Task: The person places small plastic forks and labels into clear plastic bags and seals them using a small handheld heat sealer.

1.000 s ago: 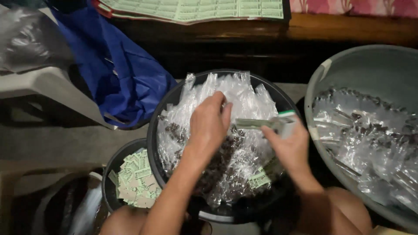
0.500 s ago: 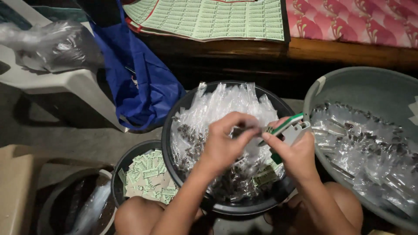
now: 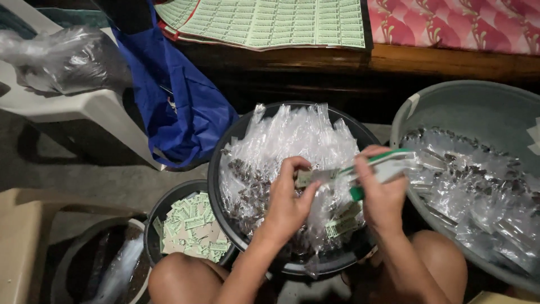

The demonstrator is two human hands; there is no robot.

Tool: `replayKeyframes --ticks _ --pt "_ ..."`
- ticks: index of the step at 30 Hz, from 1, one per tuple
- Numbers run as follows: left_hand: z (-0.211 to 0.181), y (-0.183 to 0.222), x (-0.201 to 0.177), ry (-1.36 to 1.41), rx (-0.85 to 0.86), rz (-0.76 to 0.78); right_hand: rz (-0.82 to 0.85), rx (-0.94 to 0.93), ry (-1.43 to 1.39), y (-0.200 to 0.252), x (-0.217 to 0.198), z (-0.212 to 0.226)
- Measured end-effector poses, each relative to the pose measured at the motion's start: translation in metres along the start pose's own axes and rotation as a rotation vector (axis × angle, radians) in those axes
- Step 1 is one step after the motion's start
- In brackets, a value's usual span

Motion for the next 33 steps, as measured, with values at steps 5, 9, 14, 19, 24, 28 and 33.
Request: replayKeyframes --ticks 5,9,14,19,24,28,33 --pt "0.009 0.004 0.022 -0.126 0.077 -0.001 -0.047 0.049 0.151 0.0 -0.002 -0.047" --pt "0.025 0.009 0.034 -0.192 0.049 -0.02 -0.012 0.12 0.202 0.006 0.007 -0.106" --pt "0.068 0.015 0.043 -0.189 -0.076 -0.011 0.13 0.221 0.143 0.027 -0.002 -0.144" --pt "0.111 -0.012 0.032 -0.054 -0.238 -0.025 0.171 0.464 0.168 0.018 -0.028 -0.127" --pt "0.096 -0.078 0.06 -0.044 -0.743 0.571 0.231 0.635 0.268 0.026 -0.041 -0.162" --pt "0.228 -0.166 0.028 0.111 -0.724 0.062 0.085 0.697 0.445 0.014 -0.068 -0.151" --pt "0.346 -0.182 0.016 -1.039 -0.433 -0.054 0.134 0.698 0.521 0.02 -0.085 -0.162"
Point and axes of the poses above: each hand's wrist, its own y-axis away from the middle knuckle, its own x-axis out of the palm, z = x × y, the point moved 10 cm from there along -y, towards the middle knuckle, and after that the axes turned 10 degrees about -x, right-handed, at the moved point
